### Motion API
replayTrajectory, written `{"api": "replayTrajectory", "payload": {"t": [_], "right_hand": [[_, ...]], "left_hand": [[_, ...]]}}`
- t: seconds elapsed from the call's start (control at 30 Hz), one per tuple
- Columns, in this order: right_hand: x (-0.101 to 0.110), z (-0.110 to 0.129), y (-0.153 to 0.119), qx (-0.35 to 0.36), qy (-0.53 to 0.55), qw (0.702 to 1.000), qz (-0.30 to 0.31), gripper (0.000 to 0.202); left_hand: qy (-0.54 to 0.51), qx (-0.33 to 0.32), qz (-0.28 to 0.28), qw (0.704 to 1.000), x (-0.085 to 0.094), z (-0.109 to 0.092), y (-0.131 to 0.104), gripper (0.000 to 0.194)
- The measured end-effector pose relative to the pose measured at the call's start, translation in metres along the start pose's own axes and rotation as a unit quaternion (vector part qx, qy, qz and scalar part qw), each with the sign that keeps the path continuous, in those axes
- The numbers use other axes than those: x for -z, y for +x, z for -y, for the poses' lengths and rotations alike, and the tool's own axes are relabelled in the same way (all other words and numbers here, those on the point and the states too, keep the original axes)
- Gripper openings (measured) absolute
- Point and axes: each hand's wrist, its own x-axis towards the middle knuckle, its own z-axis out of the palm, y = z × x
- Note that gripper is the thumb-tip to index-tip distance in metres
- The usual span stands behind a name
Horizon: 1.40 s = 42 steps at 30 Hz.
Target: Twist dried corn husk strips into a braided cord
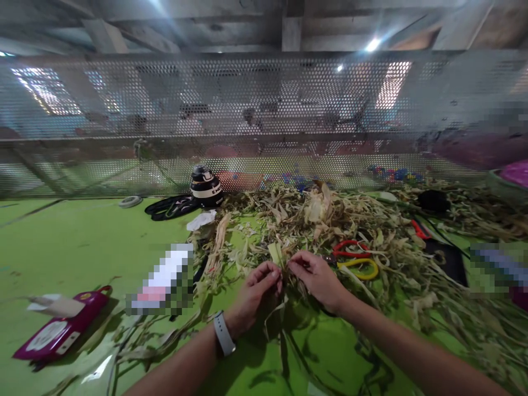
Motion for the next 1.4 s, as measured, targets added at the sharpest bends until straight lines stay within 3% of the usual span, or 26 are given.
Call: {"api": "replayTrajectory", "payload": {"t": [0.13, 0.23, 0.4, 0.67, 0.87, 1.07, 1.27, 1.4], "right_hand": [[0.0, 0.001, -0.005, -0.06, 0.218, 0.973, 0.048, 0.029], [-0.003, 0.0, -0.008, -0.086, 0.285, 0.95, 0.098, 0.032], [-0.004, 0.001, -0.009, -0.09, 0.179, 0.973, 0.11, 0.035], [0.007, -0.002, -0.005, -0.002, -0.013, 0.994, 0.113, 0.032], [0.008, -0.002, -0.006, -0.015, 0.049, 0.993, 0.108, 0.031], [0.005, 0.006, -0.012, 0.13, -0.002, 0.991, 0.042, 0.024], [0.007, 0.004, -0.012, 0.058, -0.028, 0.996, 0.069, 0.025], [0.008, 0.007, -0.012, 0.085, -0.086, 0.991, 0.06, 0.026]], "left_hand": [[-0.006, 0.002, -0.019, 1.0, 0.001, -0.002, 0.001, 0.02], [0.012, 0.0, -0.006, 1.0, 0.001, -0.003, 0.002, 0.021], [0.069, -0.006, -0.008, 0.998, 0.002, -0.003, 0.001, 0.023], [0.175, -0.022, -0.02, 0.984, 0.0, -0.012, 0.002, 0.027], [0.126, 0.008, -0.007, 0.992, 0.006, -0.012, 0.005, 0.025], [0.145, 0.003, 0.006, 0.989, -0.001, -0.014, 0.002, 0.026], [0.207, -0.016, 0.065, 0.976, -0.006, -0.015, -0.003, 0.029], [0.194, -0.007, 0.078, 0.978, -0.005, -0.016, -0.004, 0.028]]}}
